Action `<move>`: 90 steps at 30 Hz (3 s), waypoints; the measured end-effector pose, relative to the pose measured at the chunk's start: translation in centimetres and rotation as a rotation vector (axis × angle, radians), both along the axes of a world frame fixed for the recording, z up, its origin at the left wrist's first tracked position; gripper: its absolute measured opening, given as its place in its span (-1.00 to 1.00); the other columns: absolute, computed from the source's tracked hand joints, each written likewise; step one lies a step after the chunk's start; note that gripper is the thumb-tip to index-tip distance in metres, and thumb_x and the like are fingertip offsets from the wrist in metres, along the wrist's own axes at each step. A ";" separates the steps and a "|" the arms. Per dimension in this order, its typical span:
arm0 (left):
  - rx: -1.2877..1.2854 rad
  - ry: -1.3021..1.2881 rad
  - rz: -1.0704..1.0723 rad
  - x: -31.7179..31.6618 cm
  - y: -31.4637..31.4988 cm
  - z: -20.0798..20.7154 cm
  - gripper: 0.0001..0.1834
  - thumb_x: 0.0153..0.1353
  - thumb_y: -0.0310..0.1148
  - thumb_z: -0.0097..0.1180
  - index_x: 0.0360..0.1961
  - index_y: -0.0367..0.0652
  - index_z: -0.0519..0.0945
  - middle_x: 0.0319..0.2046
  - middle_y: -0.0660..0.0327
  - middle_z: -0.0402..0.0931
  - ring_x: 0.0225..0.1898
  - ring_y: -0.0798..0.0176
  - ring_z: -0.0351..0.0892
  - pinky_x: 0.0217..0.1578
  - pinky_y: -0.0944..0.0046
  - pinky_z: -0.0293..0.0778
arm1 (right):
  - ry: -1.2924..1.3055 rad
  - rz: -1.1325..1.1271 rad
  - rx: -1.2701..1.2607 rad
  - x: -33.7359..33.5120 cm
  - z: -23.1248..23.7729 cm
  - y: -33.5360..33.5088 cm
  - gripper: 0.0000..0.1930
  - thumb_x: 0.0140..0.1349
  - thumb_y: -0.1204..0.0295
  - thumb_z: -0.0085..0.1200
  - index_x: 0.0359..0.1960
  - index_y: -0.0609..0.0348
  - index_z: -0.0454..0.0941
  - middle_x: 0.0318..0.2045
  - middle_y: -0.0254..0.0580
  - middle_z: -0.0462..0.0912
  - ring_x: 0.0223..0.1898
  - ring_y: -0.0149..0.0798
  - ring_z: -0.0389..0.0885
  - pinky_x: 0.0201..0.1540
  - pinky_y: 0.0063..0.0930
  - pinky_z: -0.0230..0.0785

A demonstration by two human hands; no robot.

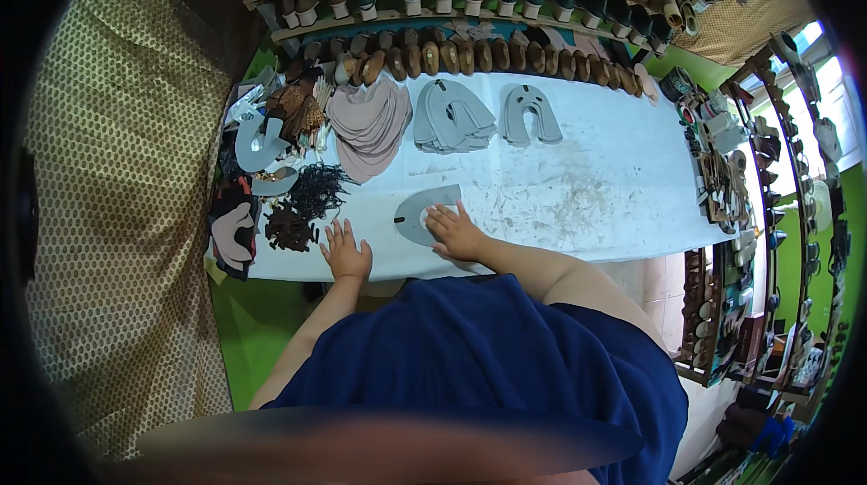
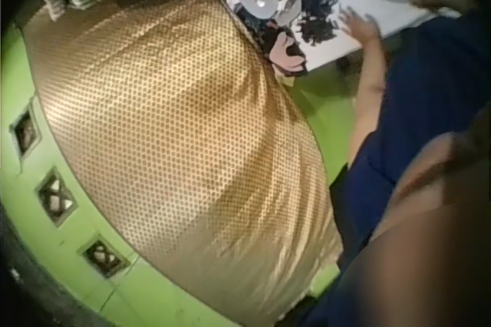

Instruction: Sorting and organizing cut fabric and leather shoe upper components on a manufacturing workbench.

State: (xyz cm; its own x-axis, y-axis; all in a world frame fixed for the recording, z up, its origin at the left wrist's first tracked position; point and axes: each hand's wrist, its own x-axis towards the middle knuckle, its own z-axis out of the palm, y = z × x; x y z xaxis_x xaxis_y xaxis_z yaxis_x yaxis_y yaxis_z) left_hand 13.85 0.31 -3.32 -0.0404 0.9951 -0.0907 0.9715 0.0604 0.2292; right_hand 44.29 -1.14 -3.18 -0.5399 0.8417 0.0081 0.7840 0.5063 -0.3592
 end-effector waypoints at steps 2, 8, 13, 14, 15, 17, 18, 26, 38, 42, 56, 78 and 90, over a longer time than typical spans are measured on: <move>0.000 0.000 0.000 0.0 0.0 0.0 -0.22 0.20 -0.10 0.00 0.45 -0.04 0.19 0.52 0.06 -0.08 0.54 -0.07 -0.20 0.41 -0.30 -0.30 | -0.075 -0.007 0.006 1.4 -0.3 -0.5 -0.28 0.24 0.06 0.10 0.38 0.05 0.21 0.44 -0.07 0.16 0.48 0.03 0.04 0.35 0.49 -0.17; -0.012 0.003 0.004 0.1 0.0 0.2 -0.22 0.21 -0.10 -0.01 0.46 -0.04 0.17 0.52 0.06 -0.08 0.54 -0.07 -0.21 0.42 -0.29 -0.31 | -0.220 0.052 -0.058 3.3 -0.7 -1.3 -0.19 0.30 -0.09 -0.05 0.50 -0.09 0.00 0.53 -0.14 -0.07 0.55 0.00 -0.19 0.39 0.48 -0.37; -0.005 0.017 0.000 0.0 0.1 0.0 -0.23 0.22 -0.10 -0.01 0.46 -0.04 0.17 0.52 0.06 -0.08 0.54 -0.07 -0.20 0.42 -0.29 -0.30 | -0.164 0.070 -0.080 2.8 -1.1 -0.8 -0.19 0.31 -0.12 -0.08 0.51 -0.08 -0.01 0.53 -0.13 -0.07 0.55 0.00 -0.19 0.40 0.46 -0.41; -0.010 0.011 0.002 0.2 -0.1 0.1 -0.23 0.22 -0.10 -0.01 0.46 -0.04 0.17 0.52 0.06 -0.08 0.54 -0.07 -0.20 0.42 -0.28 -0.30 | -0.164 0.071 -0.081 2.6 -1.1 -0.7 -0.19 0.31 -0.12 -0.08 0.51 -0.08 -0.01 0.53 -0.13 -0.07 0.55 0.00 -0.19 0.40 0.46 -0.41; -0.011 0.012 0.002 0.2 -0.1 0.1 -0.23 0.22 -0.10 -0.01 0.46 -0.04 0.17 0.52 0.06 -0.08 0.54 -0.07 -0.20 0.42 -0.28 -0.30 | -0.181 0.038 -0.067 2.4 -1.1 -0.4 -0.19 0.30 -0.12 -0.08 0.50 -0.08 0.00 0.53 -0.11 -0.07 0.55 0.01 -0.18 0.40 0.46 -0.42; -0.008 0.018 0.003 0.2 0.1 0.2 -0.22 0.21 -0.10 -0.01 0.46 -0.04 0.17 0.52 0.07 -0.08 0.54 -0.07 -0.19 0.42 -0.28 -0.29 | -0.198 0.009 -0.054 2.0 -1.0 0.2 -0.19 0.30 -0.12 -0.07 0.50 -0.08 0.00 0.53 -0.10 -0.07 0.54 0.02 -0.17 0.40 0.46 -0.43; -0.009 0.019 0.007 0.1 0.1 0.2 -0.22 0.21 -0.10 -0.01 0.46 -0.04 0.17 0.52 0.07 -0.08 0.54 -0.07 -0.19 0.42 -0.28 -0.29 | -0.183 0.003 -0.049 1.7 -0.8 0.5 -0.20 0.30 -0.12 -0.07 0.50 -0.10 0.01 0.53 -0.09 -0.07 0.54 0.04 -0.18 0.40 0.46 -0.43; -0.018 -0.029 0.011 0.0 0.0 -0.1 -0.19 0.19 -0.06 0.01 0.47 -0.02 0.16 0.52 0.08 -0.08 0.54 -0.06 -0.21 0.43 -0.27 -0.35 | -0.198 -0.129 -0.097 -2.7 0.0 1.1 -0.22 0.28 -0.11 -0.03 0.48 -0.16 0.08 0.52 -0.07 -0.05 0.54 0.08 -0.22 0.41 0.45 -0.41; 0.114 -0.325 -0.181 -3.8 -1.0 -1.4 -0.48 0.13 -0.23 0.12 0.19 0.10 0.55 0.42 0.12 0.21 0.50 -0.07 -0.02 0.38 -0.40 -0.25 | -0.128 -0.091 0.008 -2.8 -0.3 1.1 -0.28 0.23 0.03 0.05 0.43 -0.14 0.20 0.49 -0.08 0.06 0.53 0.05 -0.12 0.41 0.43 -0.40; 0.288 -0.091 0.109 -7.6 -0.7 0.0 -0.60 0.11 -0.23 0.20 0.03 0.14 0.66 0.45 0.15 0.14 0.51 -0.19 -0.16 0.32 -0.55 -0.36 | -0.117 -0.093 0.032 -2.7 -1.0 1.2 -0.28 0.20 0.05 0.07 0.42 -0.12 0.22 0.47 -0.07 0.09 0.52 0.05 -0.09 0.40 0.45 -0.38; 0.303 -0.038 0.344 -11.1 2.2 1.1 -0.89 0.08 -0.19 0.28 -0.39 0.13 0.77 0.47 0.17 0.11 0.52 -0.22 -0.22 0.35 -0.50 -0.45 | -0.115 -0.120 0.004 -2.9 -0.2 0.9 -0.28 0.19 0.07 0.07 0.41 -0.12 0.23 0.47 -0.09 0.10 0.52 0.04 -0.08 0.41 0.43 -0.40; -0.102 -0.510 -0.335 3.1 0.2 3.5 -0.85 0.19 -0.22 0.25 -0.25 0.03 0.69 0.48 -0.10 -0.02 0.49 -0.41 -0.24 0.34 -0.45 -0.15 | 0.113 -0.059 -0.244 -6.7 4.5 4.6 -0.86 0.04 0.23 0.29 -0.37 -0.10 0.74 0.44 -0.18 0.21 0.50 0.32 -0.22 0.25 0.74 -0.26; -0.465 0.011 -0.412 4.4 -0.6 2.5 0.10 0.16 0.23 0.11 0.55 0.09 -0.21 0.55 0.08 -0.50 0.53 -0.23 -0.62 0.41 -0.32 -0.49 | -0.280 -0.084 -0.348 -3.5 4.4 11.9 -0.82 0.14 0.26 0.23 -0.24 -0.07 0.75 0.50 -0.17 0.04 0.53 0.23 -0.38 0.33 0.65 -0.37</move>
